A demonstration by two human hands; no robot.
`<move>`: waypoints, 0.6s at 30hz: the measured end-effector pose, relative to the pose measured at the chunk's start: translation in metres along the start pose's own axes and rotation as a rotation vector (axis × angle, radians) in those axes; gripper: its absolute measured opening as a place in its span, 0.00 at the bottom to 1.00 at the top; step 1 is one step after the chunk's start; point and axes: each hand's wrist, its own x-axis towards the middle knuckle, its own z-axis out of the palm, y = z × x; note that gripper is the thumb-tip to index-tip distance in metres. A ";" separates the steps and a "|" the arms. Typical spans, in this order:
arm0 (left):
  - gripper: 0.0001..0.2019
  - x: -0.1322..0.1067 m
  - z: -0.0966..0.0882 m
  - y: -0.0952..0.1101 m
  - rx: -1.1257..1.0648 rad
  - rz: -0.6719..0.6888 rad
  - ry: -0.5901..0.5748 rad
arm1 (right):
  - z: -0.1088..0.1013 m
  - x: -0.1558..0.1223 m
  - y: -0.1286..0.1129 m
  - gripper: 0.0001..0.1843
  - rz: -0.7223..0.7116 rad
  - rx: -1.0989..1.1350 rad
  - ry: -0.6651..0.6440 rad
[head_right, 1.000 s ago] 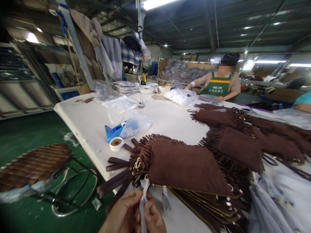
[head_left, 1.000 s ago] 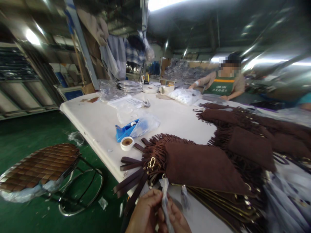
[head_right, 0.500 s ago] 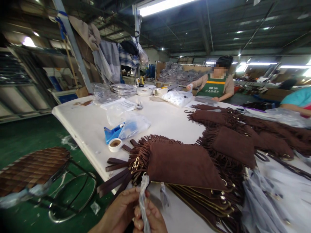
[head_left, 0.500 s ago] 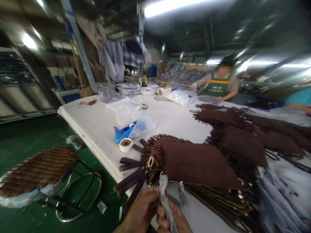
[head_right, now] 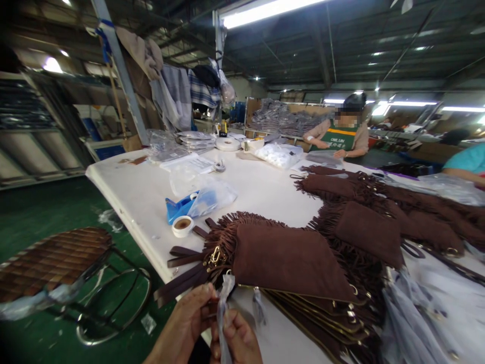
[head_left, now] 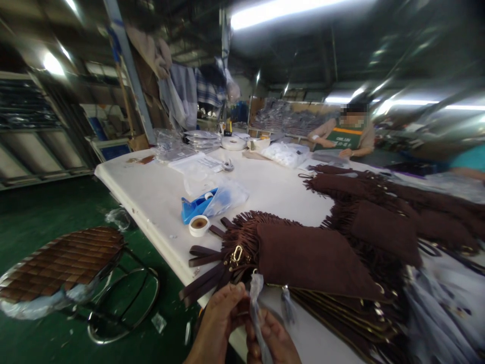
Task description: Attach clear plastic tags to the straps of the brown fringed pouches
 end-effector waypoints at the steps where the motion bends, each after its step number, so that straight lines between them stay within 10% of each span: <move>1: 0.16 -0.001 0.001 0.002 0.016 0.007 0.010 | 0.000 0.000 0.000 0.25 -0.016 0.000 0.008; 11: 0.11 0.004 0.003 0.005 0.042 -0.006 -0.008 | 0.002 0.000 -0.001 0.25 -0.030 -0.015 0.038; 18: 0.06 0.011 -0.011 -0.020 -0.212 -0.275 -0.011 | -0.004 0.002 0.005 0.24 0.007 0.061 0.010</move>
